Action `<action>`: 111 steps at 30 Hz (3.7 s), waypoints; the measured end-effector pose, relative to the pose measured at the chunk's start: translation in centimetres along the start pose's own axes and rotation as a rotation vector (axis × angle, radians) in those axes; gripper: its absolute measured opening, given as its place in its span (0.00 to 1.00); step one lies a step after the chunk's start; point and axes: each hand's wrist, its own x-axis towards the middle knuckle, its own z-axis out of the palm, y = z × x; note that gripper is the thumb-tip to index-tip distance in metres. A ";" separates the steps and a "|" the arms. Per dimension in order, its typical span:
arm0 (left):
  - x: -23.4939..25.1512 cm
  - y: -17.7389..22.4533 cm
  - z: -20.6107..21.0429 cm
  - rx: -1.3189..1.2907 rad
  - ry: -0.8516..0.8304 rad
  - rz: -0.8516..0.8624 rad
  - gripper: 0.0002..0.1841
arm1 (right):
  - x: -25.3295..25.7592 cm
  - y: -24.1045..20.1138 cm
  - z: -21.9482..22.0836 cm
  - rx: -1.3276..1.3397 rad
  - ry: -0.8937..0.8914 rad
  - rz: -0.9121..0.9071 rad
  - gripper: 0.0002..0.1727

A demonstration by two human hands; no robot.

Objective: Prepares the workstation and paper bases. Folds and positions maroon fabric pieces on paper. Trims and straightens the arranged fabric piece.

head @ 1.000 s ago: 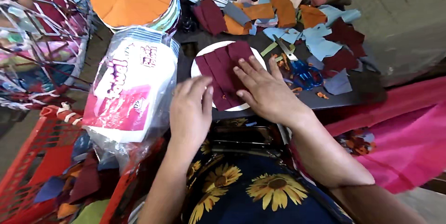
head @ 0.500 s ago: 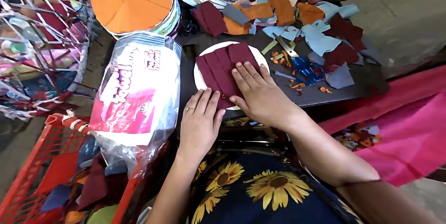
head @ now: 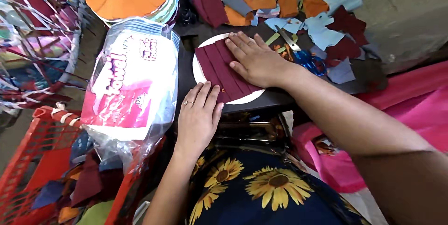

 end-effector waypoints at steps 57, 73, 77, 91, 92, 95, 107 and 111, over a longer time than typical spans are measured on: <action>-0.6 6.7 2.7 0.361 0.190 0.242 0.18 | -17.1 -1.3 0.7 1.256 0.406 0.376 0.19; -5.0 1.6 0.3 0.110 0.322 0.230 0.19 | -20.7 -1.6 6.1 1.545 -0.063 0.019 0.45; -2.6 6.3 0.7 0.107 0.064 0.185 0.32 | -20.4 -1.8 6.3 1.520 -0.020 0.047 0.44; 0.8 6.0 2.3 0.196 -0.177 0.146 0.31 | -20.9 -2.6 6.1 1.500 -0.005 0.113 0.43; 0.6 5.6 2.0 0.185 -0.187 0.166 0.31 | -20.9 -2.7 6.0 1.489 -0.003 0.122 0.43; 0.4 4.8 1.3 0.147 -0.207 0.195 0.31 | -20.9 -3.3 6.1 1.424 0.022 0.146 0.44; 1.5 5.3 -1.8 -0.020 -0.073 -0.052 0.22 | -21.8 -2.4 3.1 0.866 0.248 0.219 0.37; 0.2 3.0 -3.5 -0.072 0.086 -0.249 0.14 | -20.1 -0.1 -0.8 0.385 0.297 0.427 0.35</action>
